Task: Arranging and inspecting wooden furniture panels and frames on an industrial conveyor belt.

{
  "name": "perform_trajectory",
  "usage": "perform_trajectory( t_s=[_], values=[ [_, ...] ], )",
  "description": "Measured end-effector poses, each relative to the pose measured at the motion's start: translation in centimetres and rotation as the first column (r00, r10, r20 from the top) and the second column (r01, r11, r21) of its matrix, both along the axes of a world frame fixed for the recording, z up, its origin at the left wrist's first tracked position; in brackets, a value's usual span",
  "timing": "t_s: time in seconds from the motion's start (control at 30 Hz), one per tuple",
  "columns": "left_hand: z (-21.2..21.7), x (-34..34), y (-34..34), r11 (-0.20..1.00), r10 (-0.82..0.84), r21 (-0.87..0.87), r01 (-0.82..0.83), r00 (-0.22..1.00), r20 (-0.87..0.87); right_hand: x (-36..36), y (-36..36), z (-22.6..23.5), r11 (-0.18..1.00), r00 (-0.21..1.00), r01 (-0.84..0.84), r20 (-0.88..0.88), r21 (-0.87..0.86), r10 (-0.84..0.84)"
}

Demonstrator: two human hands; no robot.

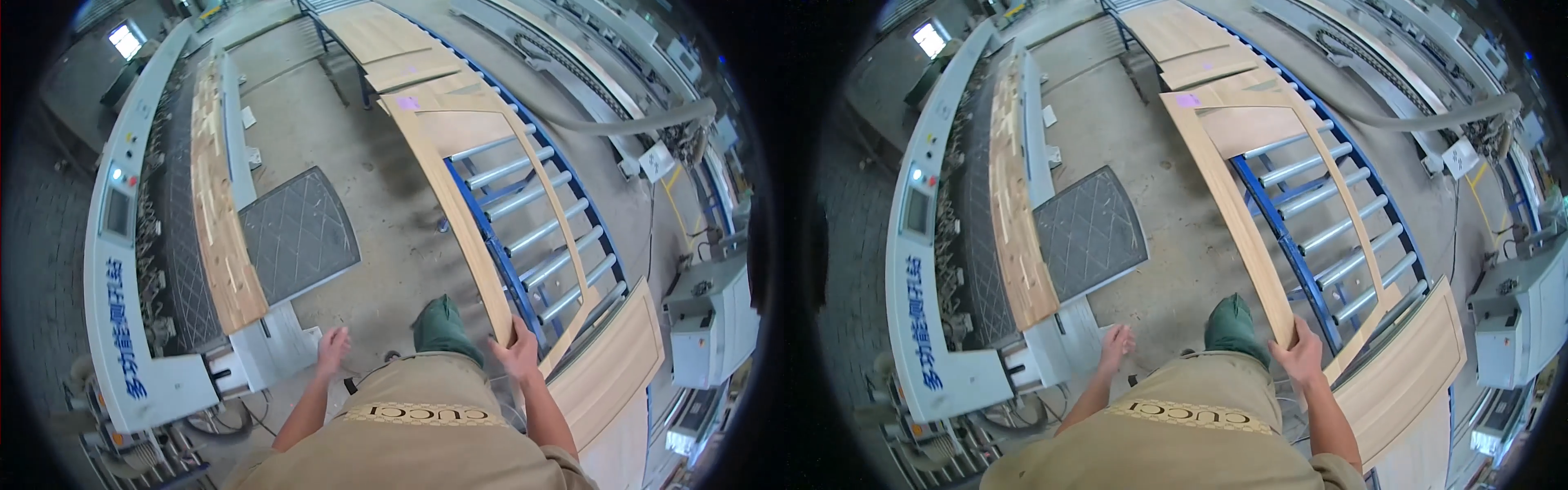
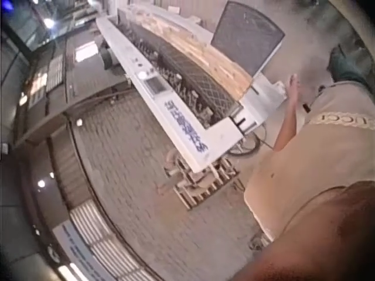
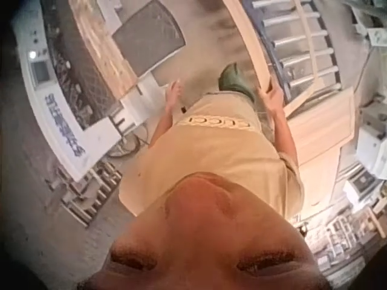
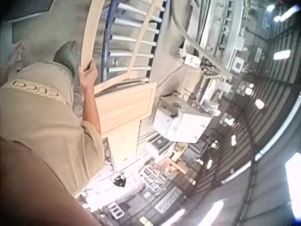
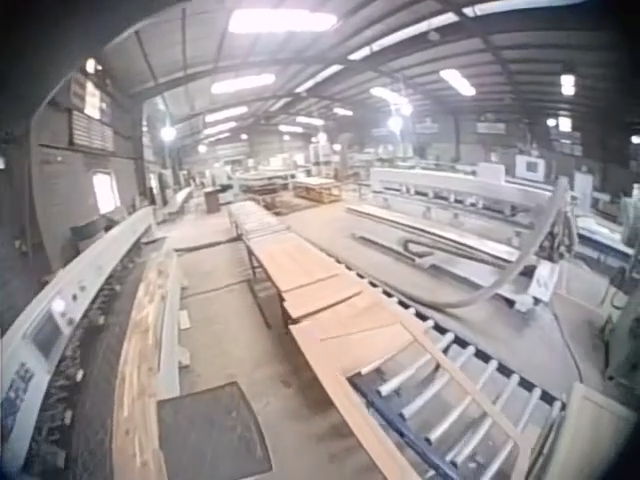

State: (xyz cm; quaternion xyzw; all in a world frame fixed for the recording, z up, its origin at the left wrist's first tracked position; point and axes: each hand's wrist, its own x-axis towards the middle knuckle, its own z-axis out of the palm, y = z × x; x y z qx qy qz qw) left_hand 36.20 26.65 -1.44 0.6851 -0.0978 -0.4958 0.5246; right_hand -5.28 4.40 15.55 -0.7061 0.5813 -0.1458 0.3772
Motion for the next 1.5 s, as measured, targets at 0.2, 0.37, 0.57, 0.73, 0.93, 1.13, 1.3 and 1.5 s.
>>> perform_trajectory(
  t_s=[0.2,0.37,0.57,0.73,0.93,1.13,1.3,1.5],
  values=[
    [-0.7,7.6,-21.2,0.981,-0.094,-0.146,0.129,0.970,0.223,4.0,-13.5,-5.3,0.979,0.979,0.198,0.044,0.044,-0.200],
    [-2.0,14.8,-35.0,0.982,0.077,-0.182,-0.046,0.983,0.164,9.4,-29.8,-5.7,0.964,0.962,0.258,0.074,0.060,-0.262],
    [-0.2,19.7,-46.0,0.969,0.183,-0.191,-0.154,0.972,0.145,15.3,-46.2,-1.2,0.969,0.967,0.234,0.081,0.083,-0.240],
    [-2.3,28.2,-54.1,0.971,0.232,-0.066,-0.229,0.972,0.041,22.6,-54.0,-1.4,0.969,0.971,0.240,0.034,-0.062,-0.239],
    [-9.1,48.4,-61.9,0.978,0.204,0.046,-0.202,0.979,-0.019,35.2,-62.8,-1.3,0.966,0.967,0.244,-0.053,-0.082,-0.248],
    [-13.1,65.6,-71.1,0.907,0.288,0.355,-0.225,0.948,-0.136,51.2,-67.8,0.9,0.949,0.877,0.306,-0.364,-0.078,-0.313],
    [-14.7,78.0,-81.2,0.958,0.004,0.280,0.061,0.975,-0.224,60.2,-72.9,-0.3,0.971,0.900,0.238,-0.368,-0.034,-0.234],
    [-7.8,80.5,-99.9,0.912,-0.229,0.340,0.228,0.973,-0.036,69.6,-80.6,-4.1,0.992,0.909,0.116,-0.409,0.056,-0.083]
  ],
)
